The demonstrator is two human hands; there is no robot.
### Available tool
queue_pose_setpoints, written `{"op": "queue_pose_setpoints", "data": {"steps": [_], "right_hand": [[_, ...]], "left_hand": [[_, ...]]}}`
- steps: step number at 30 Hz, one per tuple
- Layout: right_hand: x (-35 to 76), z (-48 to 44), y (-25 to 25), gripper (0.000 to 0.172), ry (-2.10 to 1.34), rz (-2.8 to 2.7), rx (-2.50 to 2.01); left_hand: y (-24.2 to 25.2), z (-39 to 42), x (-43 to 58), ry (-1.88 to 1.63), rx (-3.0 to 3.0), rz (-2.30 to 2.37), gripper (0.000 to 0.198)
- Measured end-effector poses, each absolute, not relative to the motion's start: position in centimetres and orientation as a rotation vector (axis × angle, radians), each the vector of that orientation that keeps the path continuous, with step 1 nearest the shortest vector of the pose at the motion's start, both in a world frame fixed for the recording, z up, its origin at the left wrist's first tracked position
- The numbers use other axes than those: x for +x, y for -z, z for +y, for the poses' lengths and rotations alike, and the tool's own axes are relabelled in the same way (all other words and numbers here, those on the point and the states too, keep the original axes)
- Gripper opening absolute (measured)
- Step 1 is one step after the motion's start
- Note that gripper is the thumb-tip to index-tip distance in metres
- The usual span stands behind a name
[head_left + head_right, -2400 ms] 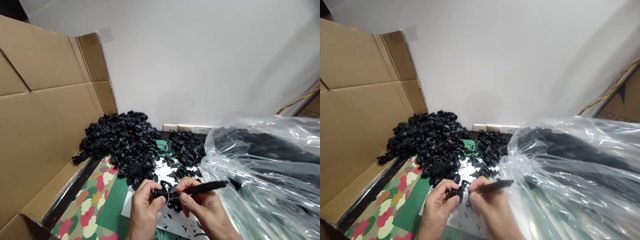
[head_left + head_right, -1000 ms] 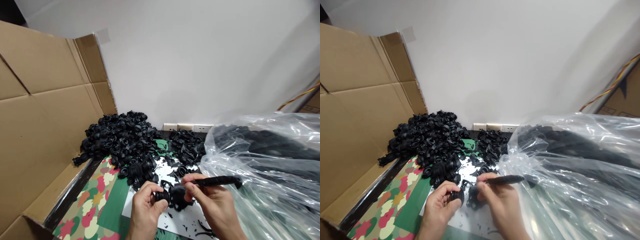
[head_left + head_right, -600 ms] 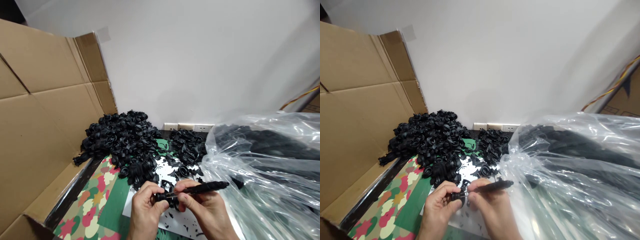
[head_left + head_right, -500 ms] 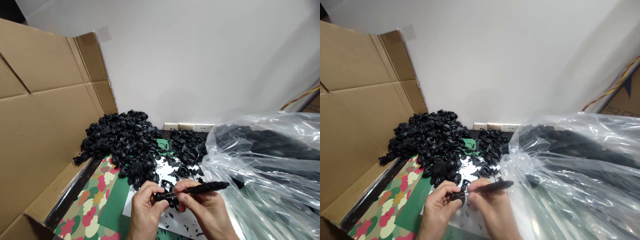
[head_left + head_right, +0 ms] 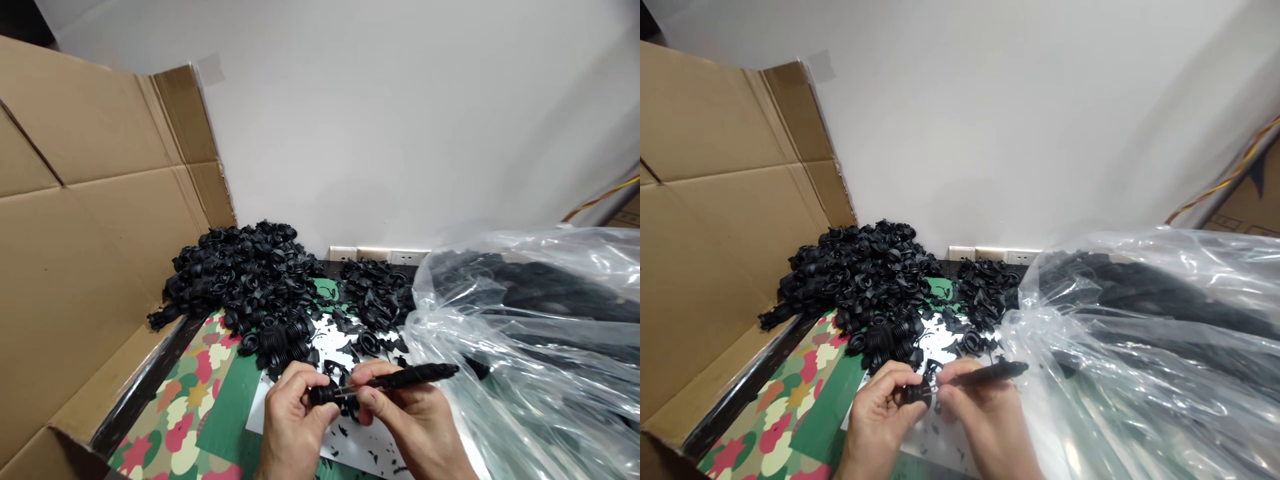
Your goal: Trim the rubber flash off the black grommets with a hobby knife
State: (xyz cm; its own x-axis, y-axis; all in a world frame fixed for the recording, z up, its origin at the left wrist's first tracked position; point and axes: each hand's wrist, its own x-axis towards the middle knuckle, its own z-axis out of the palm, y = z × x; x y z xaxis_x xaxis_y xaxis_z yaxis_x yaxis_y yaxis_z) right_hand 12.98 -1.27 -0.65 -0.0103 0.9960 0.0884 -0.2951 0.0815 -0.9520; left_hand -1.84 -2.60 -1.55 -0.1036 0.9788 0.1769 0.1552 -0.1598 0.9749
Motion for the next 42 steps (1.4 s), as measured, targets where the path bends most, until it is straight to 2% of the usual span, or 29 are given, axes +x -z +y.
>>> {"op": "queue_pose_setpoints", "data": {"steps": [14,19,25,29,31,35,42], "right_hand": [[13.0,-0.9,1.7,0.015,-1.346,-1.155,-0.825],[13.0,-0.8,2.4,0.013,-1.272,-1.243,-0.817],[12.6,-1.6,2.2,0.011,-0.719,-1.669,-0.764],[14.1,-0.5,1.3,0.019,-0.238,-1.756,-0.723],[15.1,0.4,1.2,0.016,-0.082,-1.669,-0.832],[15.8,1.1,2.0,0.004,-0.404,-1.473,-1.01],[14.8,0.1,1.6,0.019,-0.952,-1.37,-0.995]], "left_hand": [[2.0,-2.6,-1.9,-1.32,1.434,1.388,0.016],[1.9,-2.6,-1.8,-1.342,1.444,1.373,0.01],[2.0,-2.7,-1.7,-1.244,1.473,1.358,0.008],[2.2,-3.0,-1.4,-1.187,1.457,1.294,0.02],[2.2,-3.1,-1.2,-1.228,1.404,1.289,0.024],[2.0,-2.9,-1.1,-1.253,1.373,1.289,0.022],[1.6,-2.5,-1.2,-1.304,1.324,1.283,0.023]]}}
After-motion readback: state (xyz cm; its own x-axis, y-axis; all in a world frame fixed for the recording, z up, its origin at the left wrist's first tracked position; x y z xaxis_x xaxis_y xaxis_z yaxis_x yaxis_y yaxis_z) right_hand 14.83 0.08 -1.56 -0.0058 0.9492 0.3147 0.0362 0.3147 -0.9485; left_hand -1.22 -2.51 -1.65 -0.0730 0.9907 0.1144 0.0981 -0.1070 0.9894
